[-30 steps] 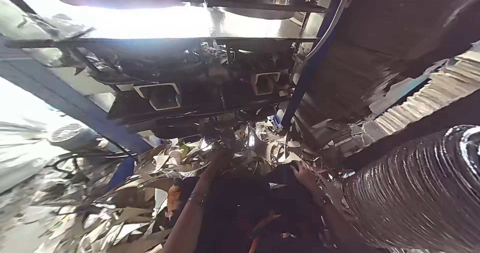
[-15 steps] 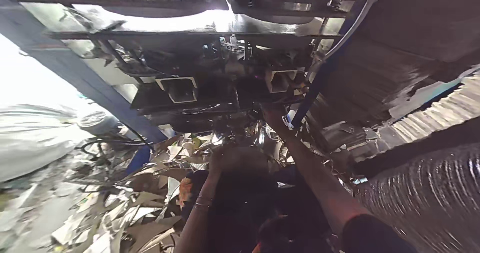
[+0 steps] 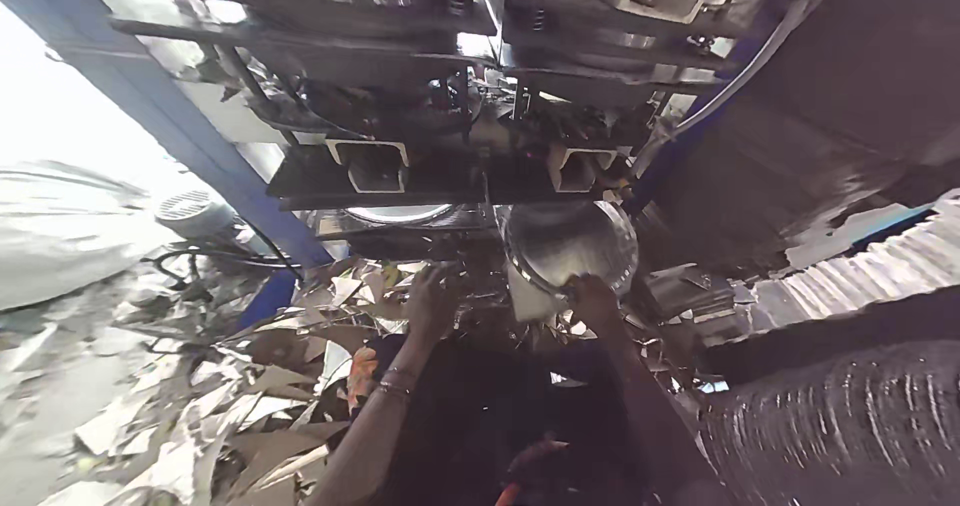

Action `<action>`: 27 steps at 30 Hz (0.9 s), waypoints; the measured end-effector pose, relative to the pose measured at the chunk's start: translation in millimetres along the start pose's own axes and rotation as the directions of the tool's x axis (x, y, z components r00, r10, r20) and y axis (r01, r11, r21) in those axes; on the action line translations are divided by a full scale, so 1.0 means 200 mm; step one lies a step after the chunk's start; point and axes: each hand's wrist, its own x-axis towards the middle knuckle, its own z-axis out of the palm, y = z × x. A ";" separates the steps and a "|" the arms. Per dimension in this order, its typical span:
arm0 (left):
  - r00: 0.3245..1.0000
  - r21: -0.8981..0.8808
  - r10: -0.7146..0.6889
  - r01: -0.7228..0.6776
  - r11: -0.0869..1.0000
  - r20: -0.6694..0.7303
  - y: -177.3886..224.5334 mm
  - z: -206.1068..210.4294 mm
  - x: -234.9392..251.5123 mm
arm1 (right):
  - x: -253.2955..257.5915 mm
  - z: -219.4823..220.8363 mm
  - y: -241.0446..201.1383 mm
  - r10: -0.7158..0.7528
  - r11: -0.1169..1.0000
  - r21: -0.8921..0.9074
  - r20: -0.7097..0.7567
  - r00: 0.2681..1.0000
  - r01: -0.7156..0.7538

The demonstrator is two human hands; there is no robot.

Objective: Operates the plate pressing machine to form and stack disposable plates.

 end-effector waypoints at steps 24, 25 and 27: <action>0.839 -0.254 0.524 -0.480 0.839 0.145 0.15 0.10 -0.52 | -0.74 -0.07 0.39 -0.028 0.975 0.163 -0.587 0.809 0.151; 0.825 -0.277 0.540 -0.487 0.829 0.165 0.14 0.12 -0.55 | -0.75 -0.03 0.30 -0.166 0.950 0.148 -0.504 0.848 0.274; 0.833 -0.315 0.536 -0.476 0.821 0.139 0.13 0.16 -0.59 | -0.79 0.02 0.15 -0.388 0.872 0.187 -0.295 0.873 0.451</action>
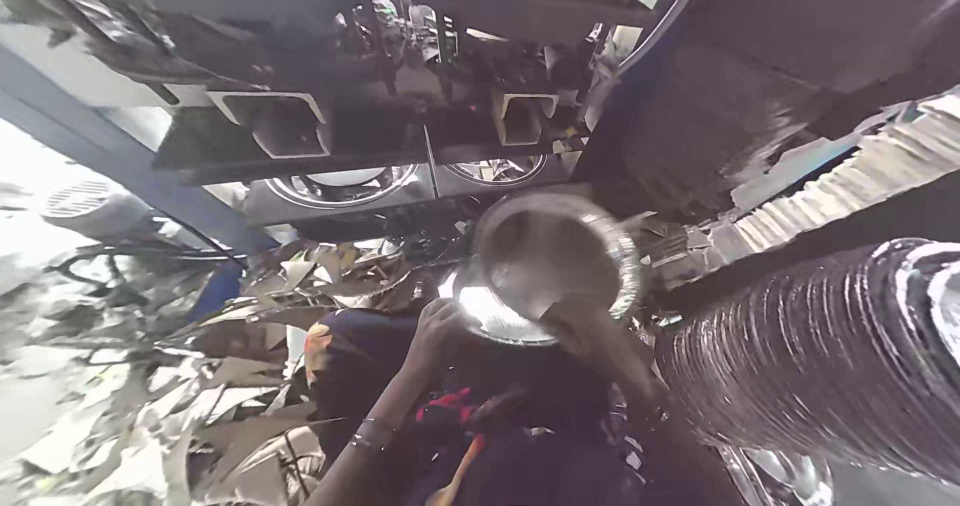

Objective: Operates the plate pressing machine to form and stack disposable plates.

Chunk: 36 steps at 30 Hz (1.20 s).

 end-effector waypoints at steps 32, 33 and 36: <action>0.910 -0.357 -0.277 0.380 0.853 0.307 -0.03 -0.17 0.56 | -0.16 -0.42 0.23 0.500 0.620 0.754 -0.593 0.631 0.218; 0.920 -0.324 -0.297 0.371 0.870 0.255 -0.06 -0.20 0.56 | -0.16 -0.44 0.23 0.483 0.626 0.741 -0.613 0.626 0.243; 0.893 -0.053 -0.446 0.448 0.892 0.054 -0.21 -0.31 0.51 | -0.21 -0.46 0.25 0.460 0.662 0.679 -0.702 0.544 0.318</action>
